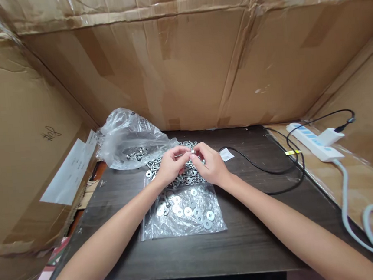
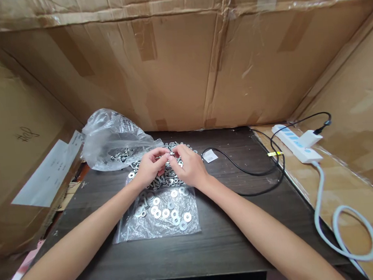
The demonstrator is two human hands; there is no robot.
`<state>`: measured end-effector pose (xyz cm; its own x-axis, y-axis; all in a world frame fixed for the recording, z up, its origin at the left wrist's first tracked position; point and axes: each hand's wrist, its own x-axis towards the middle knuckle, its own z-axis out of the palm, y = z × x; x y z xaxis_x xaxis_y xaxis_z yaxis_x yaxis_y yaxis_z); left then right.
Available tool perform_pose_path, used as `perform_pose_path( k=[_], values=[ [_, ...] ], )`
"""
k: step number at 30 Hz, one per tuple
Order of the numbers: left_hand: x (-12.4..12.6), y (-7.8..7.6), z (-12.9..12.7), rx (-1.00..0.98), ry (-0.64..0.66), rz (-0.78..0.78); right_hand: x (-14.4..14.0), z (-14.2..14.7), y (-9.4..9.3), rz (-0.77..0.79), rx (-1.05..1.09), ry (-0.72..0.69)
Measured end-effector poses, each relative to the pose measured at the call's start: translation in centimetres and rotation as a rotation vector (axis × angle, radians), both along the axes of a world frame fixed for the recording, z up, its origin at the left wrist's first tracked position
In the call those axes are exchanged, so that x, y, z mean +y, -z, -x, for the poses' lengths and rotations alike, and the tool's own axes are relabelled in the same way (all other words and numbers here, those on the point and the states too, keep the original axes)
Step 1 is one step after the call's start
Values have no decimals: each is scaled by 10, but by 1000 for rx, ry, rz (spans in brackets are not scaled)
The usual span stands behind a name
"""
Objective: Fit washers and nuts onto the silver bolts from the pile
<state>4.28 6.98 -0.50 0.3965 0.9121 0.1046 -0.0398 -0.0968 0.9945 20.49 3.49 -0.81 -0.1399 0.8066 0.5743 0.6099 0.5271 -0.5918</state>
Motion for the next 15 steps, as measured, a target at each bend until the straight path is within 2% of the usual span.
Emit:
perform_pose_path(
  k=[6,15],
  values=[
    [-3,6,1,67,61,-3,1,-8,15,-80,-65,-57],
    [-1,11,2,156,87,-101,1,-11,22,-37,-37,-110]
  ],
)
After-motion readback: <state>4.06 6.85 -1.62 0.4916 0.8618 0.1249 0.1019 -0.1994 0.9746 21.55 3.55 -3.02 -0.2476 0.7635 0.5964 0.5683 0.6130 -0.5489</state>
